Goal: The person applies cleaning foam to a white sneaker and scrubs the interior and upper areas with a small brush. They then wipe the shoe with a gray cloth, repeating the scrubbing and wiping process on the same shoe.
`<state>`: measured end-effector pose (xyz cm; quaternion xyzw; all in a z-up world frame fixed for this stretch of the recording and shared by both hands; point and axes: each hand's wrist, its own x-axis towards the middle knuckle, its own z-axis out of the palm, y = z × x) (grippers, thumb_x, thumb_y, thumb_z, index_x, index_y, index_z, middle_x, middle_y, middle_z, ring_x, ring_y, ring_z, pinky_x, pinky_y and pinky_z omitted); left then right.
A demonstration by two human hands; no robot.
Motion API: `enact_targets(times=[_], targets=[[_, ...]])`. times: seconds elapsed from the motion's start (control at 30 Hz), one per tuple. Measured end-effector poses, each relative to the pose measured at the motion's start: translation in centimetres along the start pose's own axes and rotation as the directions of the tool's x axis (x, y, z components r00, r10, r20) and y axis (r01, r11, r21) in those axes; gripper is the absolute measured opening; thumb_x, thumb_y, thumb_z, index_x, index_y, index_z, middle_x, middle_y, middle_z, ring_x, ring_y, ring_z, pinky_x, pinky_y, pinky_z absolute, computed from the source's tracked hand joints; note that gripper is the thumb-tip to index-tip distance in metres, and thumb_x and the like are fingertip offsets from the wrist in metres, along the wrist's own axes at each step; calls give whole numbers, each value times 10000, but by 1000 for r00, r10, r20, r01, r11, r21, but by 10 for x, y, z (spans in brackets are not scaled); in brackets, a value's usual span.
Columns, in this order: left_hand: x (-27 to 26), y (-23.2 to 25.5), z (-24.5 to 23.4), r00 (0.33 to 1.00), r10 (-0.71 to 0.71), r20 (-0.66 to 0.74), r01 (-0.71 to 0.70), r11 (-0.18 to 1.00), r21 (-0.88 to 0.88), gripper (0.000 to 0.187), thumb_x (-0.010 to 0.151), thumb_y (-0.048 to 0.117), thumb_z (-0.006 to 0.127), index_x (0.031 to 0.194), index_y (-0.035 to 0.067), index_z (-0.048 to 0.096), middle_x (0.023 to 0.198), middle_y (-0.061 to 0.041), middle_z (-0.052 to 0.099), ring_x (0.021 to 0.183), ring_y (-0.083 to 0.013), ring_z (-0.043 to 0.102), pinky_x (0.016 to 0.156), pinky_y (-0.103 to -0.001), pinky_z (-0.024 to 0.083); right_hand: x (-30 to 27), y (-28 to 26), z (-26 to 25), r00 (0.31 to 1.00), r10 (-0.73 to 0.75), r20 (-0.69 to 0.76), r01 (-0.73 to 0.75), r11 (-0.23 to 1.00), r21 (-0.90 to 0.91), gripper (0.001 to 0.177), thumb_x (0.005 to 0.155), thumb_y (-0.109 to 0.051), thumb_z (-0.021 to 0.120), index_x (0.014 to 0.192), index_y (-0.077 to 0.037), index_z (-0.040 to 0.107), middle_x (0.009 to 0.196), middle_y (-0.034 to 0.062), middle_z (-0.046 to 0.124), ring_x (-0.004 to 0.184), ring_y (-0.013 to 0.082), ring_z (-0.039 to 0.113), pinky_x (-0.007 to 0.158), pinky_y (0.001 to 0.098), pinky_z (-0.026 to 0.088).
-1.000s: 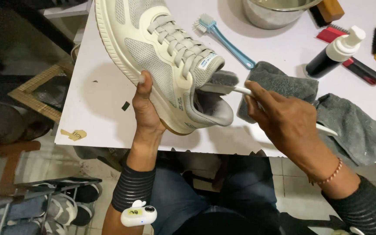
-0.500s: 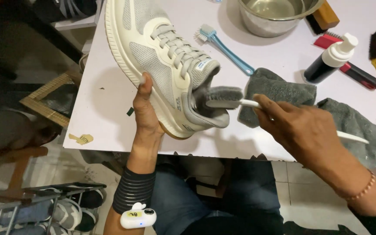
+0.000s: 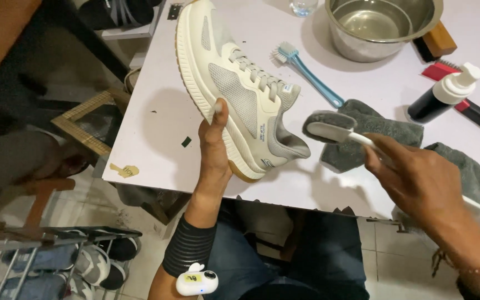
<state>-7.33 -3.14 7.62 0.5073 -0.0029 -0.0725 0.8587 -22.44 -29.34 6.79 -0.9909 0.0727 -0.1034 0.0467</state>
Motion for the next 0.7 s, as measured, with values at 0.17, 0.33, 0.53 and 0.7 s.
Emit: enact_targets(times=[0.17,0.33,0.53,0.7], targets=[[1,-3,-8,999,39,9,-39,996,77,841,695,596,686,1323,44,591,1228,-121,688,1189,-310,650,1018,-423,562,0,7,-2,978,160,130,-176,977,120,437,991,-486,503,1275,-224,706,420,68,590,371,216,536,446,364,398],[8,-21,-17,992,78,96,-83,995,57,503,794,513,713,1099,127,611,892,25,547,930,-175,551,904,-315,455,-5,6,2,939,270,212,-300,946,126,452,980,-506,478,1289,-268,706,486,68,635,415,205,564,448,334,433],[13,-29,-18,988,11,155,7,993,-117,681,778,445,721,1310,32,615,1193,-127,708,1158,-318,657,1033,-440,525,-4,-16,-8,892,340,297,-387,915,116,516,961,-524,481,1387,-283,645,694,115,764,537,222,666,551,365,576],[10,-38,-19,980,7,200,20,991,-132,786,766,478,715,1408,56,546,1287,-125,663,1244,-328,608,1087,-462,495,0,-33,-16,918,271,291,-292,956,32,494,957,-560,432,1321,-320,664,742,58,782,686,207,733,560,357,525]])
